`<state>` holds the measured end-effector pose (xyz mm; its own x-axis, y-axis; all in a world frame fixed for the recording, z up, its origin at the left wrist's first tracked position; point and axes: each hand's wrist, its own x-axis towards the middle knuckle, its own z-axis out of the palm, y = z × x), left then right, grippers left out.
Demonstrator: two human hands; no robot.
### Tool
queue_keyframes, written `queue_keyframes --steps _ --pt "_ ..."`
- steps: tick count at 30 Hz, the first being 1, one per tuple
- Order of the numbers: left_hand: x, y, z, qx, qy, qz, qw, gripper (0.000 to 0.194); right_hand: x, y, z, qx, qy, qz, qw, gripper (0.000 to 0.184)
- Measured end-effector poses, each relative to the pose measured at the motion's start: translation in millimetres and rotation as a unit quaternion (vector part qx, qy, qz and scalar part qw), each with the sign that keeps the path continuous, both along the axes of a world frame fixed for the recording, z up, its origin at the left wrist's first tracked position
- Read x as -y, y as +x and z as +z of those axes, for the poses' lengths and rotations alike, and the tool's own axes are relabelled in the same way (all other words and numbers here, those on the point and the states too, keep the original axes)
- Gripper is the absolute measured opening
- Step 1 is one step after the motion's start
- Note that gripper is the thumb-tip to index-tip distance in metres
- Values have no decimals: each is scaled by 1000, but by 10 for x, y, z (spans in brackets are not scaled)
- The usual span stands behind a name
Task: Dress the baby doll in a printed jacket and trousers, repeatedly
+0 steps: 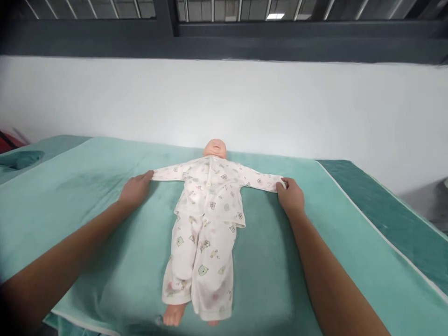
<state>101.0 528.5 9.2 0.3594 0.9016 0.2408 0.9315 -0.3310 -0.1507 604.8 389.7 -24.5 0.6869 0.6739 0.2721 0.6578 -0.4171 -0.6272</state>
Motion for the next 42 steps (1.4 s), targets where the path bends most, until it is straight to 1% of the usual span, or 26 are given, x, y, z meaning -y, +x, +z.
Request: queue_keyframes --steps 3,5,7,9,10,11,12,13,14,15,16,18,21,24,29,31,33,36,39,42 --pt "-46 -56 -77 48 50 42 997 51 12 87 -37 -5 44 -31 999 36" --pt "-57 -52 -132 61 69 51 994 52 31 95 -33 -5 61 -49 997 33" --pt "-64 -36 -168 65 74 50 994 52 42 7 14 7 102 -67 992 37" --pt "-73 -21 -183 70 78 49 993 51 28 -219 113 25 174 -59 983 43" --pt "-77 -17 -185 74 80 48 993 51 6 -385 181 28 215 -31 976 44" --pt "-81 -16 -185 78 83 48 992 50 -29 -580 260 21 240 19 970 41" --pt "-85 -17 -185 82 85 47 992 49 -78 -792 346 -8 254 82 964 37" --pt "-89 -21 -185 85 86 45 992 49 -140 -1009 436 -49 256 159 952 34" --pt "-93 -25 -186 88 87 43 991 49 -215 -1214 529 -82 253 226 937 30" --pt "-97 -30 -187 90 87 41 991 48 -299 -1394 621 -108 239 276 925 28" --pt "-100 -34 -190 92 87 39 991 48 -389 -1538 709 -134 224 299 918 28" --pt "-106 -38 -196 95 88 35 991 48 -570 -1705 866 -172 157 308 922 28" --pt "-113 -30 -202 98 93 33 990 48 -789 -1724 1012 -178 58 311 932 30" --pt "-118 -19 -200 102 91 32 990 48 -918 -1677 1018 -154 19 306 939 27" --pt "-110 -10 -203 113 94 40 988 47 -980 -1714 883 -126 32 273 953 21" --pt "-96 -5 -202 113 99 39 988 46 -969 -1739 857 -116 44 260 958 22" --pt "-77 3 -194 110 102 39 988 46 -934 -1758 847 -93 77 251 960 24" --pt "-43 13 -176 109 96 45 988 46 -788 -1801 825 -23 139 282 949 21" --pt "-1 16 -175 120 82 52 988 45 -460 -1913 779 40 185 337 922 21" --pt "72 31 -206 150 75 81 982 46 14 -2095 755 80 204 421 880 27"
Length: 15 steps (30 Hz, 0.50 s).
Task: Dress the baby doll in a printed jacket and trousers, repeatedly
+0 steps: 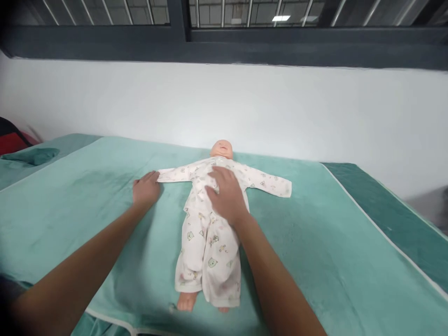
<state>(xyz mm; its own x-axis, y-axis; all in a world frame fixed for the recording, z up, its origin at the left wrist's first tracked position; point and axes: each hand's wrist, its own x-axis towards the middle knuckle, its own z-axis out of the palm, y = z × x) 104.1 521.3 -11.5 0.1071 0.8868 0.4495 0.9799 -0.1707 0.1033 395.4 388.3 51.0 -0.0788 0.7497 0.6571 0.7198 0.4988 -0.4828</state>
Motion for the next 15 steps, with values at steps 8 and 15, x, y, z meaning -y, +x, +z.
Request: queue_keyframes --steps 8,15 --pt "366 193 -88 22 21 61 998 57 480 -488 190 216 -74 -18 974 15" --pt "454 251 -70 31 35 56 997 52 286 -815 217 387 -72 25 919 18"
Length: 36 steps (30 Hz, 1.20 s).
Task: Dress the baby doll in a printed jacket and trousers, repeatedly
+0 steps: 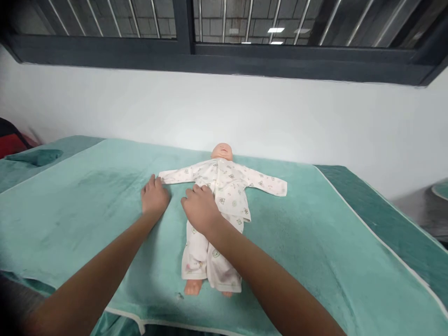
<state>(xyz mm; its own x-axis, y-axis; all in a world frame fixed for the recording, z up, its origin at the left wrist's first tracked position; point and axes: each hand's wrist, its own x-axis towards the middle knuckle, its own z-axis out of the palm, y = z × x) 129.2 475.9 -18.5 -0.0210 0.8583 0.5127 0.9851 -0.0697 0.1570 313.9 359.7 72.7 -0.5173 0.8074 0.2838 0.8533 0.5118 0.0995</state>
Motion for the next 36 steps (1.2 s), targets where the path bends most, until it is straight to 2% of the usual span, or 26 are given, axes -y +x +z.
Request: queue_keyframes --steps 3,6,8,11,13,16,17,20,23,27,32,34,36 --pt "-17 0 2 6 8 -4 1000 46 69 11 -45 -3 -7 71 997 21" --pt "-24 -4 -1 10 11 -9 1000 43 172 40 -79 -17 -25 48 998 21" --pt "-22 -8 -1 11 11 -9 1000 43 273 54 -81 -68 -48 34 996 19" --pt "-16 -15 2 15 6 -9 1000 43 503 143 -89 -208 -51 39 976 18" --pt "-15 -16 5 17 2 -10 1000 42 676 304 -150 -314 -18 -5 949 33" --pt "-20 -14 13 20 -2 -13 1000 41 845 670 -368 -418 51 -146 895 51" --pt "-23 -13 17 20 -4 -12 1000 41 862 794 -463 -423 54 -193 884 53" --pt "-34 -9 29 13 -12 -6 1000 41 809 1060 -720 -395 13 -277 876 48" --pt "-42 -14 31 5 -10 -5 1000 39 704 1138 -828 -361 -16 -326 874 30" --pt "-49 -24 15 -3 4 -10 1000 38 684 1104 -783 -360 -24 -335 870 13" --pt "-59 -23 16 -7 0 -4 1000 36 838 1049 -772 -342 -29 -291 893 31" --pt "-61 -20 24 -8 -3 -3 1000 36 904 1033 -798 -355 -31 -287 889 30" --pt "-61 -18 30 -10 -5 -2 1000 36 975 1010 -810 -396 -16 -286 872 25"
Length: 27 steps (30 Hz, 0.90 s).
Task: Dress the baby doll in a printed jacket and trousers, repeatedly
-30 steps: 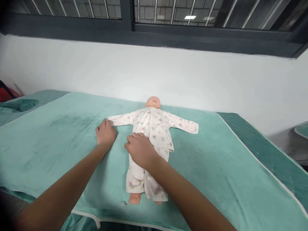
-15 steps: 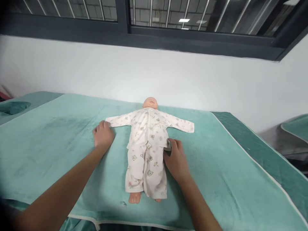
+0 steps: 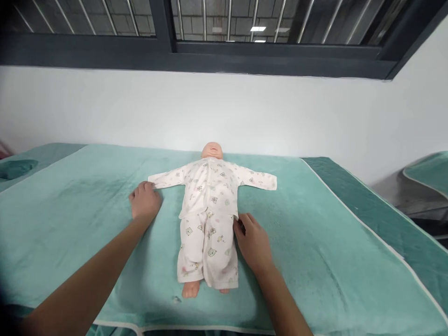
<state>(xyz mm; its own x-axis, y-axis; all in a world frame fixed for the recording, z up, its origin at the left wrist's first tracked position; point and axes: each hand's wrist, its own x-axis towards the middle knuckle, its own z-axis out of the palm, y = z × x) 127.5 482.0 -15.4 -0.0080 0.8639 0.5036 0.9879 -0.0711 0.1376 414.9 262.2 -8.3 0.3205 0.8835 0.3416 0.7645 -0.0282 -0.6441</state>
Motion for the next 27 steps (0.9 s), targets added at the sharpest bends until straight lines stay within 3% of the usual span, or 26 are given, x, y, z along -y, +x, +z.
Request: queue_keyframes --steps 4,6,9,11,14,18,22,27 --pt "-1 4 -2 -2 2 -2 1000 36 137 -153 120 -51 114 -46 991 17" --pt "-3 8 -6 1 1 -3 1000 36 146 -320 268 -30 140 -7 990 16" --pt "-5 15 -5 12 -5 -6 1000 37 -18 -654 521 83 102 129 983 23" --pt "-2 23 1 12 -5 -6 1000 38 -243 -872 653 195 57 203 958 26" --pt "6 33 14 1 -2 -2 1000 37 -623 -1099 760 322 -6 237 916 16" --pt "6 36 15 0 -3 2 1000 36 -882 -1198 803 390 -66 265 879 12" --pt "-12 29 -10 11 -2 -5 1000 36 -736 -1130 800 371 -23 293 881 17" --pt "-30 24 -30 0 1 2 1000 34 -115 -940 771 262 -32 285 921 25"
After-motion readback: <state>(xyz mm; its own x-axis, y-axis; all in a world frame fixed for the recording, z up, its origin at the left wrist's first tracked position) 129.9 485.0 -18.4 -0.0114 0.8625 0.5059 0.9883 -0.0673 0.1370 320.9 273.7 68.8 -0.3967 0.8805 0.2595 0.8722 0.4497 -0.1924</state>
